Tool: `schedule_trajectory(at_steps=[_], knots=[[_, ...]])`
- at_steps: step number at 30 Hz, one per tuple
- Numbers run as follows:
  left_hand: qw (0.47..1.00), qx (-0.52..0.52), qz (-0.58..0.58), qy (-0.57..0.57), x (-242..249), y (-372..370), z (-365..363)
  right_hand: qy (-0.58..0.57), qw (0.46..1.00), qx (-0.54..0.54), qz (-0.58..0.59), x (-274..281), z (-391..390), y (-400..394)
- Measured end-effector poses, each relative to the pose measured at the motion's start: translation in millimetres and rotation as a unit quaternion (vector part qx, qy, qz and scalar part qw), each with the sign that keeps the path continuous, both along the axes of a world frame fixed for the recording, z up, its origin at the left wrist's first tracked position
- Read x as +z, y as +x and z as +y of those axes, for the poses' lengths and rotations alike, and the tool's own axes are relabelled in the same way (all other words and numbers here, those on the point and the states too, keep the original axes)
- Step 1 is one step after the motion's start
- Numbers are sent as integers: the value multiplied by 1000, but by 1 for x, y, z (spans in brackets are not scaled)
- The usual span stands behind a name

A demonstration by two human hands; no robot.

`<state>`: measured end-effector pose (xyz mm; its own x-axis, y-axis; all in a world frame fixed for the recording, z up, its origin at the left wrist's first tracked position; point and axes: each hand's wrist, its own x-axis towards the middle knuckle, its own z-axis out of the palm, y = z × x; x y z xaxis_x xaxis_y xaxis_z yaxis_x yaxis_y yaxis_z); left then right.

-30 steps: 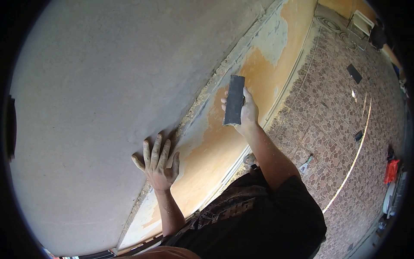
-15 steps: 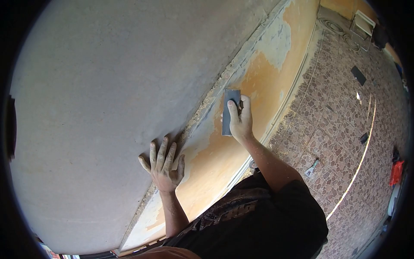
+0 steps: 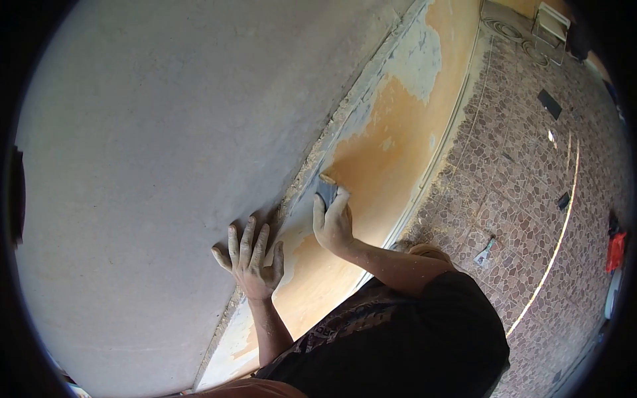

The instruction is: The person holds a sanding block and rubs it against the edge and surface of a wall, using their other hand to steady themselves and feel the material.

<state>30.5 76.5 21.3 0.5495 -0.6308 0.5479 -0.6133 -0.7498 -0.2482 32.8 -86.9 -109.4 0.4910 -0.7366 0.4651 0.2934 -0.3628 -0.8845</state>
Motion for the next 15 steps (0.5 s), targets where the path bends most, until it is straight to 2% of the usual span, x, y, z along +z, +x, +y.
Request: schedule_trajectory(at_steps=[3, 6, 8, 9, 12, 15], knots=[[1000, -2, 0, 4, 0, 0, 0, 61, 997, 51, -2, 10, -6, 0], [1000, 4, 6, 8, 0, -1, 0, 92, 996, 14, -7, 36, -44, 21], [1000, 4, 12, 2, 0, -3, 1, 38, 996, -77, 4, 45, -61, 28], [1000, 4, 11, 5, 0, -3, 1, 75, 996, -10, 42, 42, -59, 22], [1000, -1, 5, 1, 1, -2, -1, 10, 1000, 12, 3, 24, -11, -2], [1000, -7, 6, 1, 1, 0, -1, 48, 998, 37, -7, 14, 6, -3]])
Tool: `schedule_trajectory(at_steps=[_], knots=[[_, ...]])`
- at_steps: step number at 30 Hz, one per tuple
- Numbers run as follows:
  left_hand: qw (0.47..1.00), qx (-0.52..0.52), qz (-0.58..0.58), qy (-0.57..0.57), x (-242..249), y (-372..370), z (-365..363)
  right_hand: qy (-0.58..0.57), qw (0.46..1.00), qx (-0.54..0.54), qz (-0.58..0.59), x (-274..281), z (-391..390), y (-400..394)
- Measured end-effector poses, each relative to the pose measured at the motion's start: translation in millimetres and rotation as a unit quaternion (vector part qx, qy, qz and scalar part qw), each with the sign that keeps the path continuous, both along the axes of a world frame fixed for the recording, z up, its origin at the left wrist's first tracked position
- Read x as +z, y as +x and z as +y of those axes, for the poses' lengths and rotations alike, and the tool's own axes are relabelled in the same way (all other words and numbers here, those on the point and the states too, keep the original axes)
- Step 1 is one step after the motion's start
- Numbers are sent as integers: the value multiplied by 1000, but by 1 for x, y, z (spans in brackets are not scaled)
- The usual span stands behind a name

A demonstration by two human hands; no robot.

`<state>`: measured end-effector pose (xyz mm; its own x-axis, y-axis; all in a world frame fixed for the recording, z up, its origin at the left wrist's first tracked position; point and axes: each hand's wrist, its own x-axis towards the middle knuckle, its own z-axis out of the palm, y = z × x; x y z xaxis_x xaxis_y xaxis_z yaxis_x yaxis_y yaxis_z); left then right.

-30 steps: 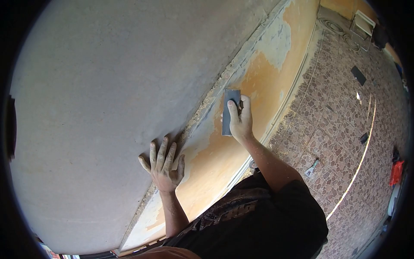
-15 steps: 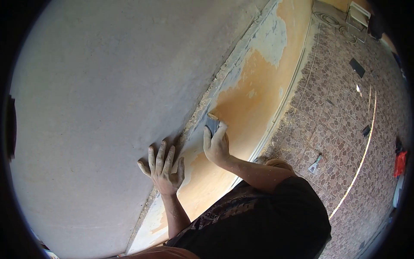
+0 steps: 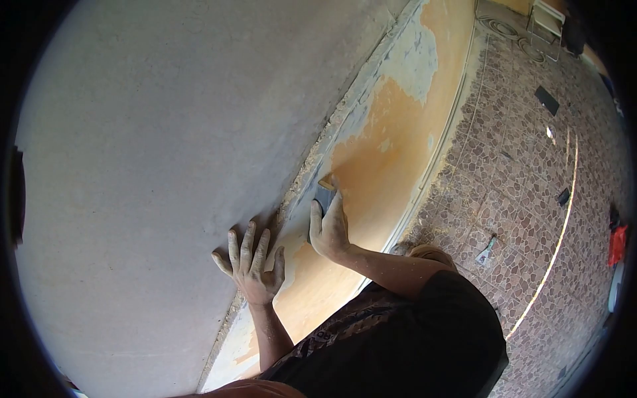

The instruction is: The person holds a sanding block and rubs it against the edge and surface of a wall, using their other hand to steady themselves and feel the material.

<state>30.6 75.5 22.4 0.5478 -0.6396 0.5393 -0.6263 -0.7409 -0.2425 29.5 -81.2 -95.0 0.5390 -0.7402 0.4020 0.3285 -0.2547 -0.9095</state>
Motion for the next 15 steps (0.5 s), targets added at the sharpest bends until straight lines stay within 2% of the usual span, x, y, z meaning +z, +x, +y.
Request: schedule_trajectory(at_steps=[3, 6, 9, 10, 13, 14, 15], knots=[[1000, 10, 16, 4, 0, -4, 4, -17, 999, -47, 9, 35, -47, 15], [1000, 6, 13, -1, -1, -2, -1, 0, 998, -51, 24, 30, -53, 20], [1000, -17, 8, -7, 3, 0, -1, -42, 999, -11, 6, 7, -5, -3], [999, -36, 14, -11, 4, 0, 0, 0, 999, 33, 21, 7, 6, -14], [998, -46, 38, -14, 2, 1, 6, 16, 1000, -24, -13, 16, -20, 11], [998, -37, 40, -12, 2, -1, 9, 92, 996, 20, -7, 35, -45, 18], [998, -44, 49, -7, 2, -1, 10, 95, 995, 27, -4, 47, -59, 22]])
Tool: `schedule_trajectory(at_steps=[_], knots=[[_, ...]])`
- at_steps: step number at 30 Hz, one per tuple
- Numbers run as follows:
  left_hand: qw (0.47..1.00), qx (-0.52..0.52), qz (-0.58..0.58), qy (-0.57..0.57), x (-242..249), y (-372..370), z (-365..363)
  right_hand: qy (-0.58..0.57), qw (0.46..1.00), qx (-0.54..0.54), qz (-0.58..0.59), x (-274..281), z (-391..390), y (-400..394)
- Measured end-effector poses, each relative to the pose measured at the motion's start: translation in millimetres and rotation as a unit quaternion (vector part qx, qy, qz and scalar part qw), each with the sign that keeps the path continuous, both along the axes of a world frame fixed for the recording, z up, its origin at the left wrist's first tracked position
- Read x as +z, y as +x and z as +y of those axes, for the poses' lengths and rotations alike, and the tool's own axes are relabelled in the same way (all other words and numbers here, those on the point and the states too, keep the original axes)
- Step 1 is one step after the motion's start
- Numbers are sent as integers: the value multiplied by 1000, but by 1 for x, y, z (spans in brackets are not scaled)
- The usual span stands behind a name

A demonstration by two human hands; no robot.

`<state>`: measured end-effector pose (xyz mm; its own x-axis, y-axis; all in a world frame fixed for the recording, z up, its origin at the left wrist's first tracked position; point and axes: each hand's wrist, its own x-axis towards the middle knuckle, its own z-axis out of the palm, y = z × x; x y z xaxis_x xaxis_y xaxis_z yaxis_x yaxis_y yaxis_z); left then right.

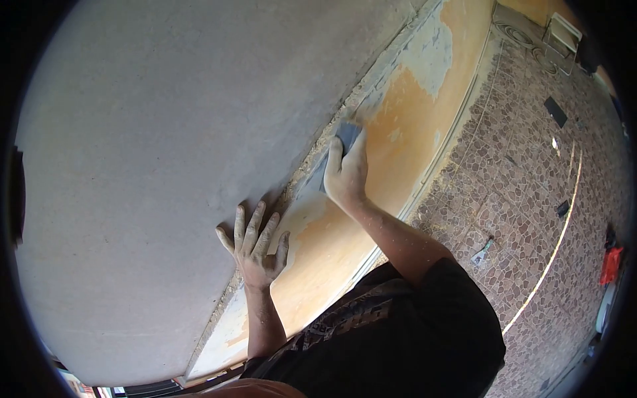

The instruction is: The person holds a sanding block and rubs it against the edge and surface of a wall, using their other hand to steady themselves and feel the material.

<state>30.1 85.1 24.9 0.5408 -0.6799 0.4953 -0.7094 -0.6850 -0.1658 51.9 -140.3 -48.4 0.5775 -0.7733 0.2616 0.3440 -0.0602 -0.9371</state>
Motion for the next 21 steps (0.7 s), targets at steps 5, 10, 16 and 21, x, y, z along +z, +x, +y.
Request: schedule_trajectory(at_steps=[5, 10, 16, 21], knots=[[1000, 12, 14, 1, 6, 3, -20, -179, 976, -123, 19, -25, 18, -4], [999, 24, -38, 29, 2, 10, -31, -100, 994, 9, 33, -46, 60, -30], [998, 48, -24, 21, -3, 5, -29, -85, 992, -43, 79, -5, -3, -10], [997, 61, -35, 31, -2, 4, -37, -41, 988, 96, 116, -50, 55, -45]])
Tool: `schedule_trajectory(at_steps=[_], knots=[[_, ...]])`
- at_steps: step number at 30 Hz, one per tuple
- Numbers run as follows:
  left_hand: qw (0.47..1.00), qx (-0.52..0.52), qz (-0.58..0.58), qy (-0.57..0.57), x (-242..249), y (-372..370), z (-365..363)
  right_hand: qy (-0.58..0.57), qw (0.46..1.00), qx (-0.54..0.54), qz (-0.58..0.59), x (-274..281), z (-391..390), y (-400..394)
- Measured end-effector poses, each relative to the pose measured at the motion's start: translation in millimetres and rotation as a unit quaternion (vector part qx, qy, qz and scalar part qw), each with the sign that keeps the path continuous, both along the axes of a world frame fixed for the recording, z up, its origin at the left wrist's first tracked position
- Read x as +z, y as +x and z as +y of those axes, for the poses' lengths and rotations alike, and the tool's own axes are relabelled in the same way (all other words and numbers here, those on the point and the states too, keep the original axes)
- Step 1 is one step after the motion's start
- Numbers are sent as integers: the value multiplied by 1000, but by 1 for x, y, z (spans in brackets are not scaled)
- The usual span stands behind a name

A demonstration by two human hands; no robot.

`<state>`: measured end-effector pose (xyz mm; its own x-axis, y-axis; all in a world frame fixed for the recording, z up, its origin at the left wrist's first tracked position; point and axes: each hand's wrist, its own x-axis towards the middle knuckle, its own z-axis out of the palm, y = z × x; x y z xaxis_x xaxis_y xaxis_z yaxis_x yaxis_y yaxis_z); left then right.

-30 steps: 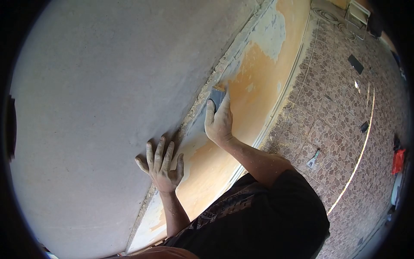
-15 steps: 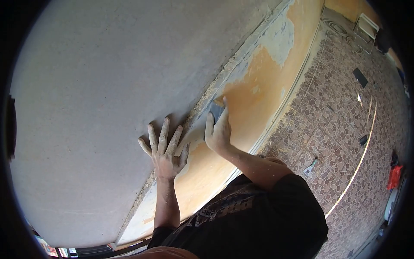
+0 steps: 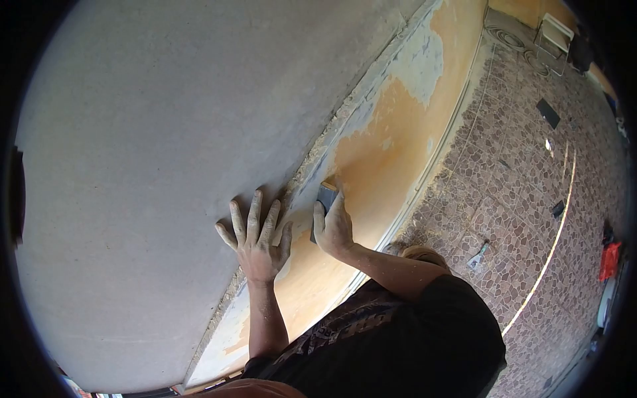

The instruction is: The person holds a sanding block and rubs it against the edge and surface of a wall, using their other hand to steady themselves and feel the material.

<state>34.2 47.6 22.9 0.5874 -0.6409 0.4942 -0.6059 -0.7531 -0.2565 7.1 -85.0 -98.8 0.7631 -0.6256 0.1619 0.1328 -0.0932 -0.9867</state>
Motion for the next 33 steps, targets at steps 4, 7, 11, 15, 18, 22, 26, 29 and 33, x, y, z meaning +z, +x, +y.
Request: schedule_trajectory(at_steps=[4, 7, 11, 15, 18, 22, 26, 29, 33], knots=[[1000, -10, 18, -17, -1, 1, 4, 29, 997, 43, 50, 22, -12, -6], [1000, -14, 18, -21, -2, 1, 6, -92, 990, -75, -71, 8, -21, 12], [999, -34, 11, -37, -5, 2, 10, -91, 981, -157, -74, 29, -62, 43], [999, -25, 14, -23, 0, 1, 1, -41, 993, -64, -89, 8, -15, 16], [1000, -22, 4, -21, -2, 2, 3, -66, 995, -52, -61, 0, 3, 5], [999, -21, 19, -31, -3, 0, 7, 121, 992, -21, -40, 73, -78, 31], [999, -25, 20, -34, -2, 3, 3, -145, 973, -150, -101, 30, -38, 28], [999, -23, 20, -35, -4, -2, 5, -128, 984, -84, -96, -4, -4, 11], [997, -38, 27, -55, -5, 2, 9, -83, 987, -118, -76, 38, -55, 35]])
